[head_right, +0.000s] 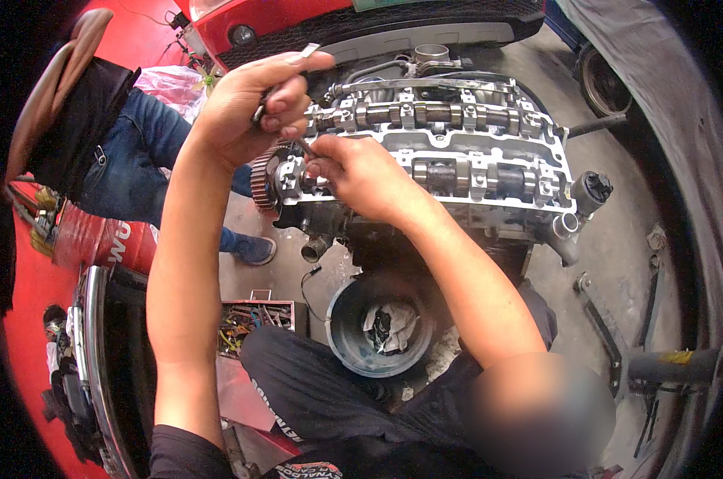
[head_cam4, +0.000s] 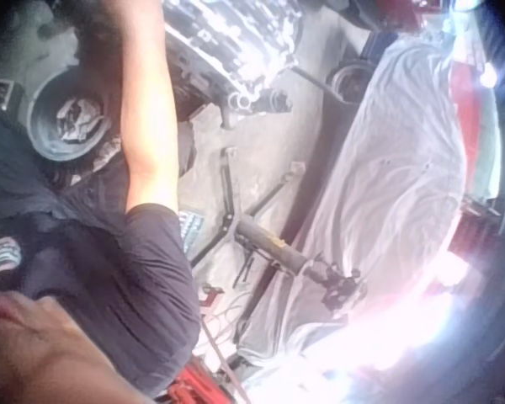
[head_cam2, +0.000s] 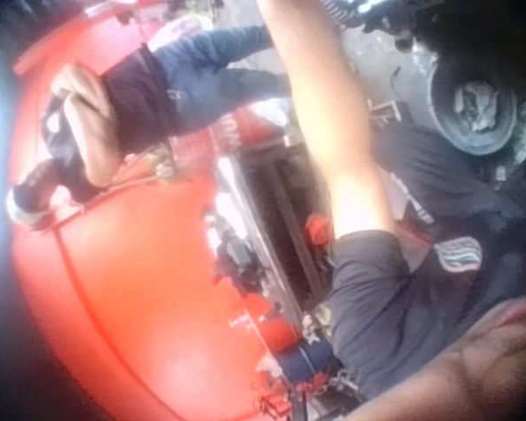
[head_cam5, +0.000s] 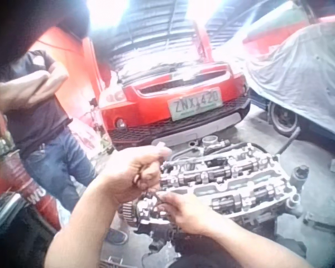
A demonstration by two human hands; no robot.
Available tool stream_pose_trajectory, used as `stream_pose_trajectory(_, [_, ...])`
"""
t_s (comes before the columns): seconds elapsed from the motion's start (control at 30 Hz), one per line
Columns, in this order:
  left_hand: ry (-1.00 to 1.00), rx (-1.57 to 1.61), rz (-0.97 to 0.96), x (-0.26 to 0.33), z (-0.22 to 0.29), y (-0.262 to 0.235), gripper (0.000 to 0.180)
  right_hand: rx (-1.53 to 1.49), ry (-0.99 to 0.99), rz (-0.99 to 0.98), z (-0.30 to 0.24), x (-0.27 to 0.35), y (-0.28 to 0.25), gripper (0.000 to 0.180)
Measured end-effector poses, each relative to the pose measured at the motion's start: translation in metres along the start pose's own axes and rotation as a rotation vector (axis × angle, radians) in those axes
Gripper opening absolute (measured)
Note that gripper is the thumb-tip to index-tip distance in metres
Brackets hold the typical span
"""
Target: The person is assembling a car engine, specifically tightening bolts on the cylinder head using a wrench. The person works methodically across the engine block, securing various components.
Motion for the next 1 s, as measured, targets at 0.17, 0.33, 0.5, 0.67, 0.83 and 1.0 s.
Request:
stream_pose_trajectory(0.17, [0.089, -0.149, -0.020, -0.007, -0.003, 0.012, 0.038, -0.061, -0.028, 0.031, 0.002, 0.002, -0.001, 0.017])
stream_pose_trajectory(0.33, [-0.076, -0.409, -0.388, -0.022, 0.014, 0.017, 0.044, 0.000, -0.018, 0.018, -0.003, 0.000, -0.004, 0.018])
stream_pose_trajectory(0.5, [0.096, -0.989, -0.156, -0.026, 0.032, 0.020, 0.047, 0.083, -0.119, 0.103, 0.010, 0.001, 0.001, 0.014])
stream_pose_trajectory(0.67, [0.612, -1.536, 0.464, 0.000, 0.013, 0.052, 0.016, 0.053, -0.096, 0.093, 0.013, -0.001, 0.001, 0.018])
stream_pose_trajectory(0.83, [1.263, -1.443, 0.296, 0.008, 0.001, 0.045, 0.011, -0.002, -0.115, 0.113, 0.007, 0.000, 0.003, 0.016])
stream_pose_trajectory(1.0, [1.398, -1.386, 0.201, 0.018, 0.003, 0.045, 0.016, -0.003, -0.093, 0.132, 0.005, 0.003, 0.004, 0.020])
Point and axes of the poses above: each hand's wrist, its own x-axis away from the middle knuckle, its own y-axis out of the palm, z = x × y, the point moved 3 cm from there along -x, towards the middle knuckle, and after that the axes turned 6 degrees about z, right-handed, at the moved point
